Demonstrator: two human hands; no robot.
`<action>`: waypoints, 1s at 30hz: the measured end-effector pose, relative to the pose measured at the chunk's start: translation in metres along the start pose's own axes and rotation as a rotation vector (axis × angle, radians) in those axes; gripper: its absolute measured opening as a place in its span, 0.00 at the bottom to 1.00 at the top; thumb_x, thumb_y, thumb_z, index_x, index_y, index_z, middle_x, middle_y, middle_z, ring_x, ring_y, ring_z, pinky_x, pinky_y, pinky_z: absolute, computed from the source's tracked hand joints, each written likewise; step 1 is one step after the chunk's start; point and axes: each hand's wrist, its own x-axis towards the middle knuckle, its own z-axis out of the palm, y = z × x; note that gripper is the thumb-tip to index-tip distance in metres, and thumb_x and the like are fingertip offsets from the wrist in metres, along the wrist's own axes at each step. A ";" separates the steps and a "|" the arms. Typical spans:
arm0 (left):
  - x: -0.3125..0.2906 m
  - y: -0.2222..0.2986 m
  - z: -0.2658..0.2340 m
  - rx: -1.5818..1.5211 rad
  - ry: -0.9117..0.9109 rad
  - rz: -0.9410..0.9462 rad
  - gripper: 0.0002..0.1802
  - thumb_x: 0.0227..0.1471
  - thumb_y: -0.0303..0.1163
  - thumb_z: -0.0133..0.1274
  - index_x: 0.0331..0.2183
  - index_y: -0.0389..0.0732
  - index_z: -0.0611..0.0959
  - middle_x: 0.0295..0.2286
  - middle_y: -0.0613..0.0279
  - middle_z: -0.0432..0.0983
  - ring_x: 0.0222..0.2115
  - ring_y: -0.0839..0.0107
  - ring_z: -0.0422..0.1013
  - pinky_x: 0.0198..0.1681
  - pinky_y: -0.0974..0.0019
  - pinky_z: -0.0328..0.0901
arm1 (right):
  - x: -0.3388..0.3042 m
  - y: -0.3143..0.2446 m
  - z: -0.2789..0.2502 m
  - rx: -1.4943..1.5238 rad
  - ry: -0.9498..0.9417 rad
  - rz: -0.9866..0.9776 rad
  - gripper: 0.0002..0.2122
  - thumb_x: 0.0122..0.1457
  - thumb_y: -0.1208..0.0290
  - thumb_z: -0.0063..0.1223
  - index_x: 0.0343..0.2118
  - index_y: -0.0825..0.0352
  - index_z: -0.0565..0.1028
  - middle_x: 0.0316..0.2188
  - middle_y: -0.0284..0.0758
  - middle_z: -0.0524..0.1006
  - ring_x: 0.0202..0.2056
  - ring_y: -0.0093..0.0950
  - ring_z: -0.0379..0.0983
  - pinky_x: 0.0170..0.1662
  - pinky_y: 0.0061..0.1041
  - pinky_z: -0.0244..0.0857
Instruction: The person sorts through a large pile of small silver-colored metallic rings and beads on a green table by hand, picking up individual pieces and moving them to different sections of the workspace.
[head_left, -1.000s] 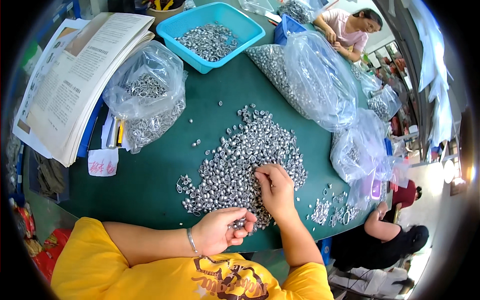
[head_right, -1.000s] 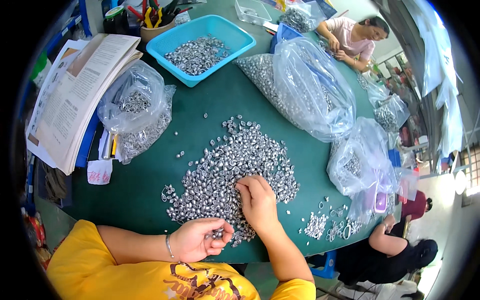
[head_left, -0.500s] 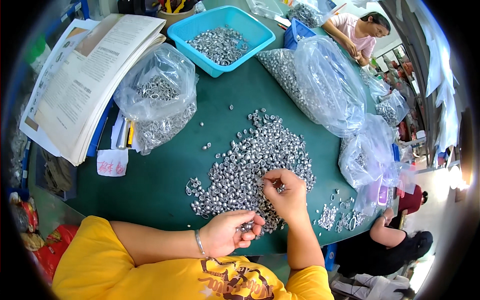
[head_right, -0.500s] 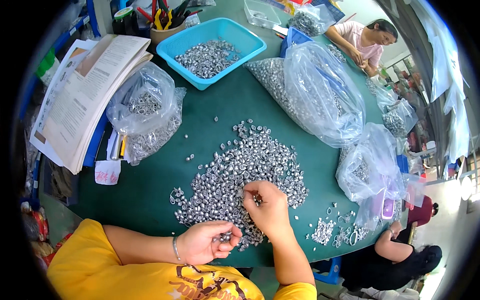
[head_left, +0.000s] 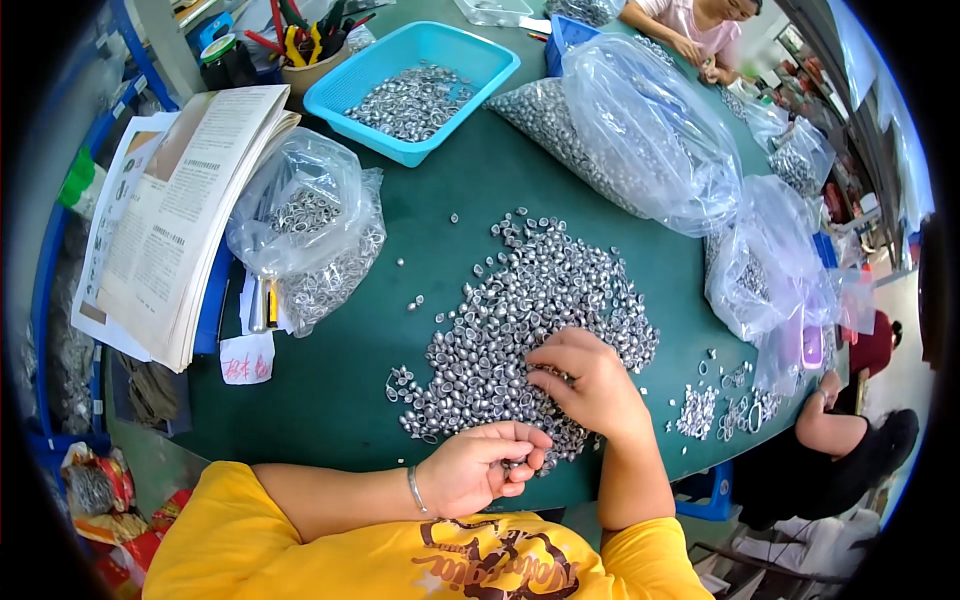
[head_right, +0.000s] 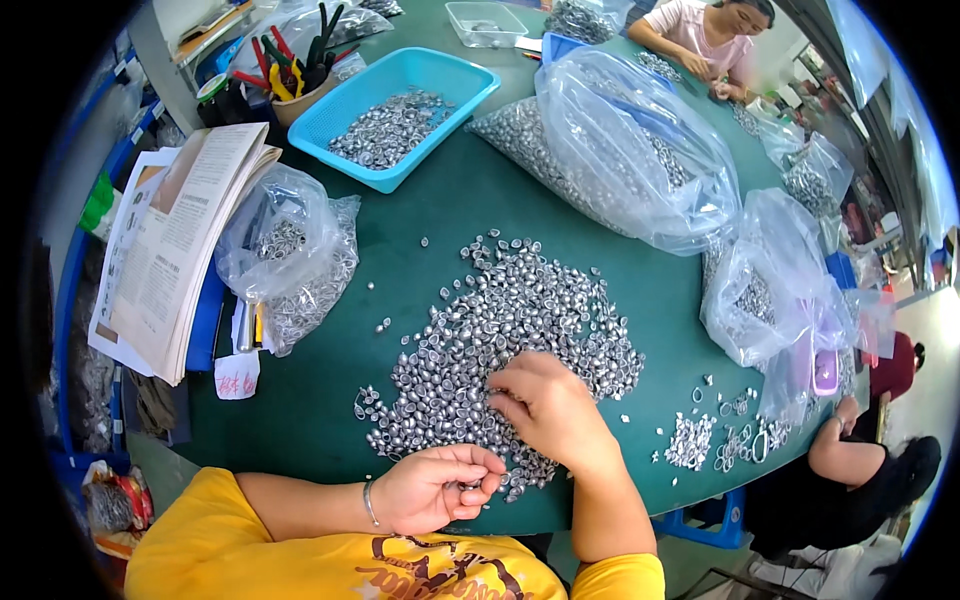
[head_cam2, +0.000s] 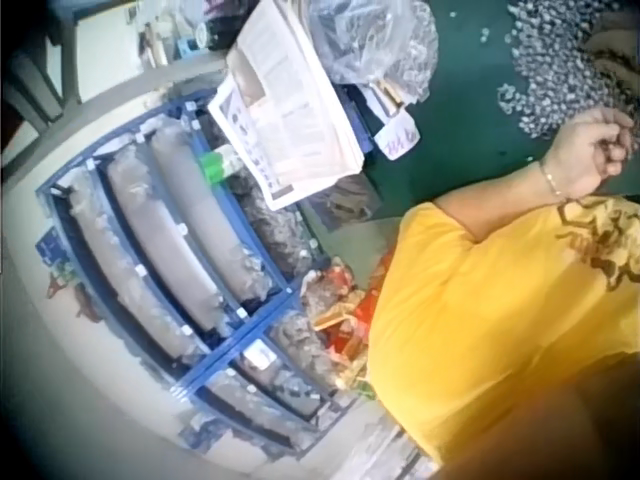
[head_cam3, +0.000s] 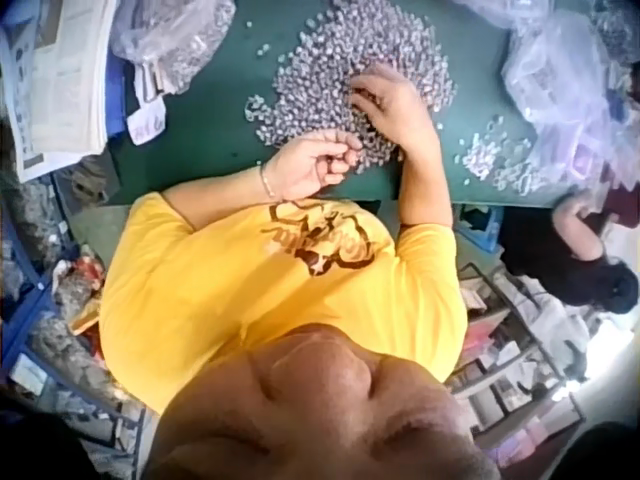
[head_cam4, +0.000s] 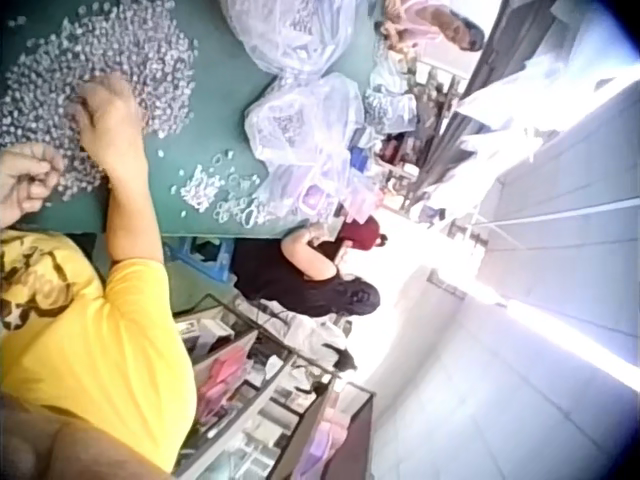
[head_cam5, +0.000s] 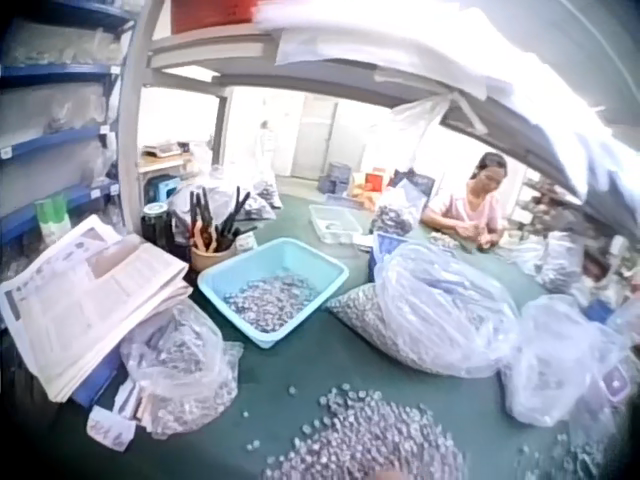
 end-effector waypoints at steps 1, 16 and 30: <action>0.000 0.000 0.000 0.000 0.011 0.004 0.10 0.52 0.24 0.40 0.37 0.34 0.72 0.27 0.60 0.68 0.22 0.76 0.60 0.23 0.75 0.55 | -0.001 -0.001 0.000 0.007 0.008 0.006 0.05 0.41 0.82 0.54 0.24 0.69 0.73 0.23 0.36 0.72 0.25 0.31 0.69 0.28 0.24 0.63; -0.002 -0.007 0.000 0.052 -0.008 0.005 0.09 0.52 0.24 0.39 0.36 0.35 0.72 0.28 0.60 0.68 0.22 0.76 0.60 0.24 0.75 0.55 | -0.010 -0.002 -0.005 0.372 0.061 0.114 0.10 0.43 0.84 0.53 0.29 0.68 0.69 0.27 0.33 0.74 0.26 0.22 0.72 0.29 0.17 0.66; -0.003 -0.008 0.003 0.058 -0.010 -0.008 0.09 0.52 0.24 0.40 0.35 0.35 0.73 0.27 0.60 0.68 0.22 0.77 0.60 0.23 0.75 0.55 | -0.011 0.017 -0.007 1.437 0.124 0.179 0.08 0.47 0.87 0.49 0.31 0.71 0.67 0.30 0.41 0.73 0.29 0.27 0.73 0.30 0.21 0.70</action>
